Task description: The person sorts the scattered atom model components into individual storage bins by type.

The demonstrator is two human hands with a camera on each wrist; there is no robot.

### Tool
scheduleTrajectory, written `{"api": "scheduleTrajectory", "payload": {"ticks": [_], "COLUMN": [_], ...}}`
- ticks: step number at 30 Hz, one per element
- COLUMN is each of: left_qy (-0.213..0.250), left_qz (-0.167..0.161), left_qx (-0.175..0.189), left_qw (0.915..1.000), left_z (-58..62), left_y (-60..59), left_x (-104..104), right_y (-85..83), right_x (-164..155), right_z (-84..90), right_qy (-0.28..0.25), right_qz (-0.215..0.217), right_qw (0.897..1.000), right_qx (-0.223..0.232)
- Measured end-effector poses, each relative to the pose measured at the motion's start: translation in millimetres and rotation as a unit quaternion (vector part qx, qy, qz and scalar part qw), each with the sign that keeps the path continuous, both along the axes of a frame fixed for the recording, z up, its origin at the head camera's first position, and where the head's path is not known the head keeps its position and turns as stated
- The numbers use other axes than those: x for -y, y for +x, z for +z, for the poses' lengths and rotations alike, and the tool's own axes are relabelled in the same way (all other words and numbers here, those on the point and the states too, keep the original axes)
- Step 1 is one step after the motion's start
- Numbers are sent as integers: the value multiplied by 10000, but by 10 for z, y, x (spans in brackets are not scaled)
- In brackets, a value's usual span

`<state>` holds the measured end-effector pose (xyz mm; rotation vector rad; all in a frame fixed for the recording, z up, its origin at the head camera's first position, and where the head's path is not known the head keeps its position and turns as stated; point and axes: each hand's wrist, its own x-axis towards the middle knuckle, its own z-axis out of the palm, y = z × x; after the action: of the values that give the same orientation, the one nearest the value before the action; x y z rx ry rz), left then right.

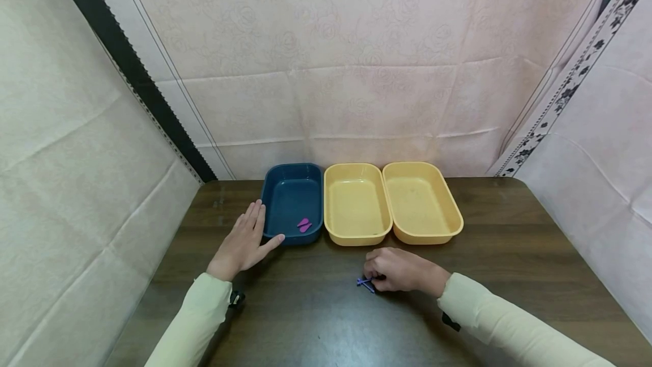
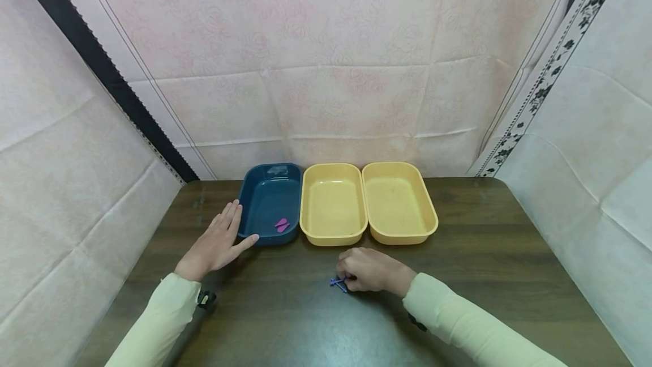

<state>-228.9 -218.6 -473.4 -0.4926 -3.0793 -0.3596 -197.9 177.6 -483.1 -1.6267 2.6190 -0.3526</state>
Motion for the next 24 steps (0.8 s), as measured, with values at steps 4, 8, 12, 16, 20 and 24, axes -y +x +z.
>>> {"api": "scheduleTrajectory", "payload": {"ticks": [4,8,12,16,20,24], "left_qy": [-1,-12,-8,-10,-13,-10], "left_qz": [9,10,6,-1,5,12], "left_qx": [-1,2,-3,-5,9,20], "left_qw": [10000,10000,10000,10000,10000,10000], "left_z": [-3,-2,-2,-5,-4,5], "left_y": [-1,0,0,-1,-2,-4], "left_x": [0,1,2,5,4,-4], "right_y": [-2,-5,0,5,1,-7], "right_x": [1,-9,-20,-32,-62,-114], "right_z": [-5,-8,12,68,150,271], "right_qy": [64,36,19,98,144,128], "right_qz": [-26,-6,-2,-90,-191,-260], "right_qw": [10000,10000,10000,9999,9996,9996], "right_qx": [32,-20,-27,91,167,30]}}
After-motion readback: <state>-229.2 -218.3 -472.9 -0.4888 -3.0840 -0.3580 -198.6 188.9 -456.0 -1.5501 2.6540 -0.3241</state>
